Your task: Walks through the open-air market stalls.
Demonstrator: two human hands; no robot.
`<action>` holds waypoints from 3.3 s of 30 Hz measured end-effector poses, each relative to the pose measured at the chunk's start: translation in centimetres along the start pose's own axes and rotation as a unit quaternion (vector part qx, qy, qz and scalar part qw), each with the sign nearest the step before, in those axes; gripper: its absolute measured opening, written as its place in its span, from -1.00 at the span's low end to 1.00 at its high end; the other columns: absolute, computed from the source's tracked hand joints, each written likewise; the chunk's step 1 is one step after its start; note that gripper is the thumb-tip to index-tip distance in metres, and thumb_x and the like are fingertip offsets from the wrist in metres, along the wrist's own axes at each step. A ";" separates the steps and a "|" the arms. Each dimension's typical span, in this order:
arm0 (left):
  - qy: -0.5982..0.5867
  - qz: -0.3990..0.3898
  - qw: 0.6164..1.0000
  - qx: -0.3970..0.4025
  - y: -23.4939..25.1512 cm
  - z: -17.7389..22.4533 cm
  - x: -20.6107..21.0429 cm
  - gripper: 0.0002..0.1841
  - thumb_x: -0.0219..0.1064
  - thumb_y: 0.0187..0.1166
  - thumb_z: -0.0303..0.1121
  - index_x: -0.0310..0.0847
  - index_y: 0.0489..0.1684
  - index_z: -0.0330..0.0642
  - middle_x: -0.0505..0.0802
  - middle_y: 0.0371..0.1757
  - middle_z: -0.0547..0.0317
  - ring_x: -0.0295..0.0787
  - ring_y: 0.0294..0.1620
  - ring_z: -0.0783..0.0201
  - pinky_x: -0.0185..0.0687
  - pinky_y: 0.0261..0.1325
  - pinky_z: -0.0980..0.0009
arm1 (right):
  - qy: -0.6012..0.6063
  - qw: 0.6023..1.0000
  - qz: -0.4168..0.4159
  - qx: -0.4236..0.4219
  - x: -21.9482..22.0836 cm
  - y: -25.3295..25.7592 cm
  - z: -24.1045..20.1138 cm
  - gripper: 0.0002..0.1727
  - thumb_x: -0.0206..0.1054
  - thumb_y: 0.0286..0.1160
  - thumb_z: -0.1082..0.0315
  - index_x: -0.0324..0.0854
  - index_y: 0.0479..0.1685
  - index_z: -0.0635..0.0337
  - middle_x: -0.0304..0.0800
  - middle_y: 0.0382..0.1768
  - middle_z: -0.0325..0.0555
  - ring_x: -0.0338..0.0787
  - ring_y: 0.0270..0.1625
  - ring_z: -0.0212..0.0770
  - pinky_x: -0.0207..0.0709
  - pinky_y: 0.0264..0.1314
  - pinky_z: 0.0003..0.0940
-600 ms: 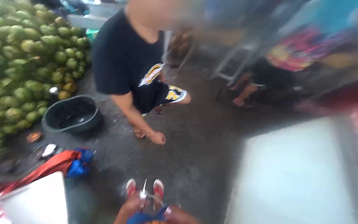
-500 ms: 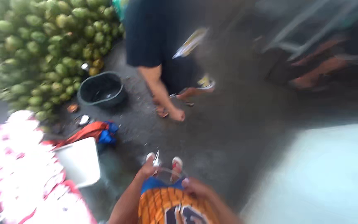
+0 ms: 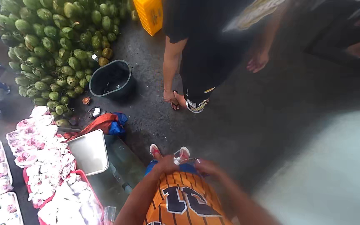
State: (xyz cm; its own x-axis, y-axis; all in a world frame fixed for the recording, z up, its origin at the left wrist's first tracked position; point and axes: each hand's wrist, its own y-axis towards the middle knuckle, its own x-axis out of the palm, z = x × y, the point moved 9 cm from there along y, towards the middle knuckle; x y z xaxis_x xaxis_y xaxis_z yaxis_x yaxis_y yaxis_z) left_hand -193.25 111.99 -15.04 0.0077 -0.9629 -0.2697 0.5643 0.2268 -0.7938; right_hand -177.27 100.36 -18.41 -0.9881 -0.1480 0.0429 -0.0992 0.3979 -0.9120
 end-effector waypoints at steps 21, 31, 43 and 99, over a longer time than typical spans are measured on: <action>-0.576 0.109 0.809 0.045 -1.0 -15.5 -27.7 -0.57 0.35 0.52 -0.46 0.46 0.36 -0.29 0.78 -0.33 0.00 0.71 -0.52 0.21 0.68 -0.49 0.32 | 0.035 0.992 -0.030 -0.119 14.9 8.2 -27.5 -0.30 0.28 0.62 0.22 0.26 0.76 0.16 0.78 0.06 0.14 0.81 -0.11 -0.07 0.73 0.08 -0.03; -0.578 0.238 0.771 -0.120 -5.0 -36.2 -40.9 -0.73 0.41 0.51 -0.35 0.54 0.06 -0.21 0.60 -0.50 0.18 0.42 -0.71 0.33 0.40 -0.67 0.42 | 0.226 0.932 0.282 -0.040 3.0 10.6 -30.1 -0.56 0.14 0.74 0.25 0.47 0.53 0.16 0.72 -0.14 -0.10 0.67 -0.32 -0.29 0.62 -0.28 -0.26; -0.494 0.263 0.804 -0.201 -5.5 -50.0 -57.0 -0.56 0.52 0.36 -0.12 0.63 0.01 -0.28 0.69 -0.35 0.05 0.58 -0.45 0.17 0.56 -0.34 0.12 | -0.209 0.952 0.223 -0.006 -1.0 32.4 -65.7 -0.54 0.21 0.76 0.11 0.62 0.26 0.39 0.80 -0.14 0.19 0.77 -0.20 0.02 0.66 -0.07 0.07; -0.586 0.559 0.472 -0.349 -58.5 -148.3 -116.8 -0.47 0.48 0.56 -0.10 0.66 0.29 -0.38 0.86 0.02 -0.28 0.83 0.01 -0.14 0.73 0.16 -0.18 | -0.381 0.823 -0.354 -0.230 125.7 73.6 -172.8 -0.51 0.29 0.70 0.11 0.58 0.43 0.27 0.82 0.17 0.08 0.87 0.11 -0.09 0.77 0.25 -0.07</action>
State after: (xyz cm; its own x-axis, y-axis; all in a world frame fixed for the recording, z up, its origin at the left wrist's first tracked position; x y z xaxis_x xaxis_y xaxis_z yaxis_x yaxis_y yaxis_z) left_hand -349.59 232.82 -17.95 0.6599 0.4893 -0.5701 -0.7394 0.2881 -0.6085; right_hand -329.15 267.48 -9.66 -0.3204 -0.9447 0.0694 -0.8258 0.2426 -0.5092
